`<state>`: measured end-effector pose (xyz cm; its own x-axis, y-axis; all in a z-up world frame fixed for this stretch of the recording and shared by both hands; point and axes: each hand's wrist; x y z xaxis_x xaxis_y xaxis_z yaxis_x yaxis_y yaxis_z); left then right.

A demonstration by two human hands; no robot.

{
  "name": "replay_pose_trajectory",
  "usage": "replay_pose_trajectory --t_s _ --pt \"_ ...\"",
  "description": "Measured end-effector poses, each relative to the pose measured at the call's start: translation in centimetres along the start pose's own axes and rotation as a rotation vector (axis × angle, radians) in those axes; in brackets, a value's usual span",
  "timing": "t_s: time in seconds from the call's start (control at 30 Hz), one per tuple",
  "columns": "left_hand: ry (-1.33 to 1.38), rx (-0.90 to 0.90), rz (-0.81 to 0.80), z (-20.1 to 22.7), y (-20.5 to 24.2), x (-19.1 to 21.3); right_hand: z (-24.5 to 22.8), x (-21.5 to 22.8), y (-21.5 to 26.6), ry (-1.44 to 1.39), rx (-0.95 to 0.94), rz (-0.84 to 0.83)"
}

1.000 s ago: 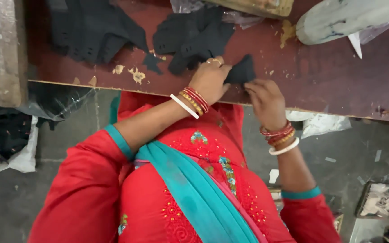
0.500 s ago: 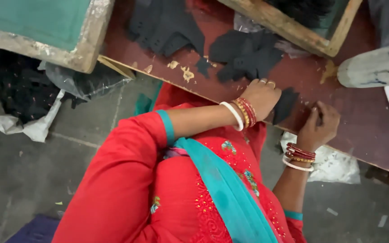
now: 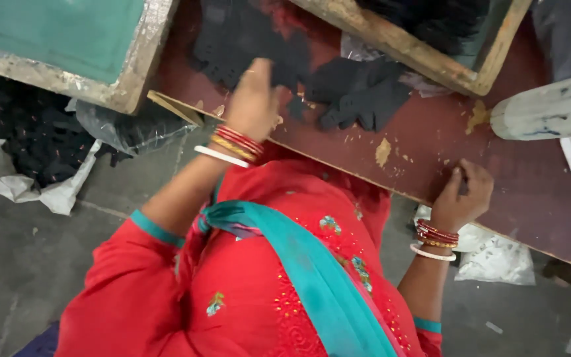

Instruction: The person repeatedly picks up black fabric pieces from a wooden tray, places them on a worktable, and uses a small handheld tool to trim or scrape the edges. After processing each piece, the person returns it to the tray and repeats the cycle with the next piece.

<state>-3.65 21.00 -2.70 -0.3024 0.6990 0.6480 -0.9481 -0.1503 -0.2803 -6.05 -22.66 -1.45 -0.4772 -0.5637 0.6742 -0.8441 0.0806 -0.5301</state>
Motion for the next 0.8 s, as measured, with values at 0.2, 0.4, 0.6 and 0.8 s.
replay_pose_trajectory --t_s 0.2,0.4,0.6,0.8 --pt "-0.421 -0.047 0.163 5.2 -1.2 5.4 -0.3 0.2 -0.2 0.041 0.027 -0.013" --pt "-0.459 -0.422 -0.163 -1.9 -3.0 0.0 -0.4 0.0 -0.2 0.012 -0.004 0.006" --pt "-0.537 -0.303 -0.097 -5.5 -5.0 3.8 -0.3 0.2 -0.2 0.035 -0.012 0.013" --pt "-0.571 -0.457 0.068 0.9 -5.5 3.8 0.5 -0.2 0.1 0.065 -0.011 0.004"
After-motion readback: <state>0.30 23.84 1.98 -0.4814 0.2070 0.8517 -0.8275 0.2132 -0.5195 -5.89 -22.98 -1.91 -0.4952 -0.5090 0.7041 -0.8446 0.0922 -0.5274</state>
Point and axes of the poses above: each hand's wrist, its own y-axis away from the middle knuckle, its own x-axis out of the back of the hand, z = x × y, and after that the axes turned 3 degrees about y, right-handed
